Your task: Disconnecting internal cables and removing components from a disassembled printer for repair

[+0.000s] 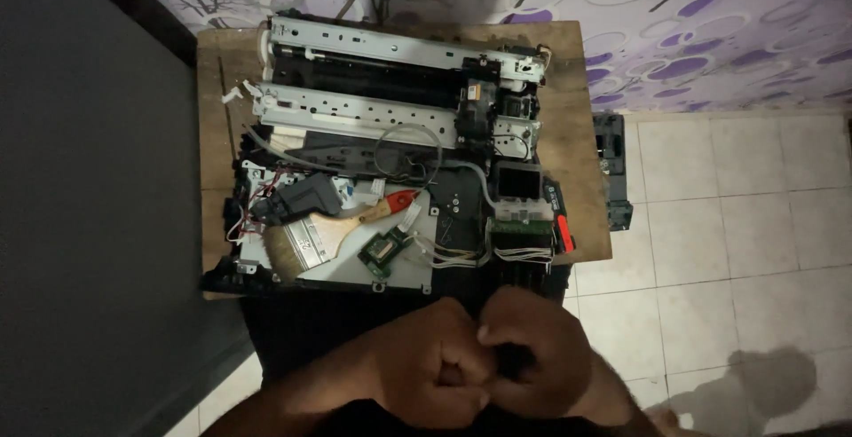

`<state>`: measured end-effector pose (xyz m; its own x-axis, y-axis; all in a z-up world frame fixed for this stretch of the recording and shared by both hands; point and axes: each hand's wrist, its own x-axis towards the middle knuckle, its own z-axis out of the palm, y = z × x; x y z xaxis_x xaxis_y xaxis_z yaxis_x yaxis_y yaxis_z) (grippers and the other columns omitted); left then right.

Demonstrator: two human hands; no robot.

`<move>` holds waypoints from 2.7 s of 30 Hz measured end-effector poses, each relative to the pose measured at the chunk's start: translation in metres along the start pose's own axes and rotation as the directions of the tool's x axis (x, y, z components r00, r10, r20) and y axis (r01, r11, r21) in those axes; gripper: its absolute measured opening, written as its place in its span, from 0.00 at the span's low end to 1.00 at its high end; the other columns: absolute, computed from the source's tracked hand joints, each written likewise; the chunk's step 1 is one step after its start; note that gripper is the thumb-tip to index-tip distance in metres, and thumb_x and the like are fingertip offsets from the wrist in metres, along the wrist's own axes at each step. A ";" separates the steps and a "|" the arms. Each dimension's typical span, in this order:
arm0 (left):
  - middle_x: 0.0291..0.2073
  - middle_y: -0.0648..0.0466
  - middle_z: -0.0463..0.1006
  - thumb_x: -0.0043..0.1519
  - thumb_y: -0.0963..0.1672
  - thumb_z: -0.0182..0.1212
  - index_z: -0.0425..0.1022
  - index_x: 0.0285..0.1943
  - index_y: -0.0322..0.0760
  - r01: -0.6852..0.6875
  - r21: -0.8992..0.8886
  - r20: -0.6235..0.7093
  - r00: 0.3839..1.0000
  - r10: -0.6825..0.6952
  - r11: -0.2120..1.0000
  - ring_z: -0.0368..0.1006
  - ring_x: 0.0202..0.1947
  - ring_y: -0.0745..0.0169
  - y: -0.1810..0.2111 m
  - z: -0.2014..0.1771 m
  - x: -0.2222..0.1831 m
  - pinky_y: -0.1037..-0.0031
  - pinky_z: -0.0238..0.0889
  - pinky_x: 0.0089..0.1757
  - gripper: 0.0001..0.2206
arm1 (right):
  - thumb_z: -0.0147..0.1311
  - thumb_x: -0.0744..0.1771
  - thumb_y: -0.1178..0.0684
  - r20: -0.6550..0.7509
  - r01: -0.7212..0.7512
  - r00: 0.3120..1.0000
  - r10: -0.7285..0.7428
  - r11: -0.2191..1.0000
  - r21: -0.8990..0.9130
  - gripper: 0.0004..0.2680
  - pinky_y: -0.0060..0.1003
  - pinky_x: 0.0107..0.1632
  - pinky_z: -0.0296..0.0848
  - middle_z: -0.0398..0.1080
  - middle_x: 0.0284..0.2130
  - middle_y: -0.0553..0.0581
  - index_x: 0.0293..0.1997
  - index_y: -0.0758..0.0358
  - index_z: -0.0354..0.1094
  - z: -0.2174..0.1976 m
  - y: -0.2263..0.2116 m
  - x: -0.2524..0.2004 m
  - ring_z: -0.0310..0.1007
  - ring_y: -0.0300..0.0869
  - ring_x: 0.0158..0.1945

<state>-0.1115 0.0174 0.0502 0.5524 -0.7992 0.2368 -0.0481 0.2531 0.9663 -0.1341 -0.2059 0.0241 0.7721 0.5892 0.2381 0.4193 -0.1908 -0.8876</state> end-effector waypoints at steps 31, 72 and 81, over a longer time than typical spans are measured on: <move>0.31 0.54 0.75 0.51 0.37 0.65 0.80 0.41 0.45 0.404 0.908 -0.412 0.909 0.067 0.110 0.72 0.34 0.43 -0.074 -0.111 0.044 0.54 0.62 0.36 0.11 | 0.71 0.56 0.42 -0.473 -0.712 0.702 0.533 0.545 -0.443 0.44 0.49 0.62 0.67 0.57 0.71 0.62 0.76 0.65 0.42 0.019 0.011 0.004 0.61 0.54 0.70; 0.37 0.48 0.73 0.50 0.39 0.61 0.76 0.45 0.37 0.448 0.877 -0.479 0.846 0.233 0.173 0.68 0.38 0.46 -0.101 -0.054 0.036 0.58 0.59 0.36 0.13 | 0.71 0.56 0.43 -0.516 -0.573 0.786 0.341 0.715 -0.401 0.33 0.43 0.57 0.73 0.66 0.55 0.62 0.65 0.69 0.62 -0.007 0.019 -0.013 0.69 0.50 0.57; 0.46 0.44 0.78 0.53 0.40 0.66 0.71 0.63 0.35 0.552 0.805 -0.557 0.829 -0.040 0.217 0.71 0.47 0.45 -0.092 -0.038 0.041 0.56 0.63 0.42 0.25 | 0.56 0.65 0.41 -0.523 -0.523 0.817 0.243 0.696 -0.492 0.23 0.46 0.53 0.73 0.69 0.53 0.65 0.61 0.68 0.65 -0.028 0.012 0.004 0.70 0.52 0.57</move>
<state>-0.0529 -0.0182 -0.0328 0.9239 -0.3689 0.1016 -0.3758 -0.8251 0.4218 -0.1121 -0.2280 0.0254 0.9825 0.0241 0.1846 0.1233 -0.8271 -0.5484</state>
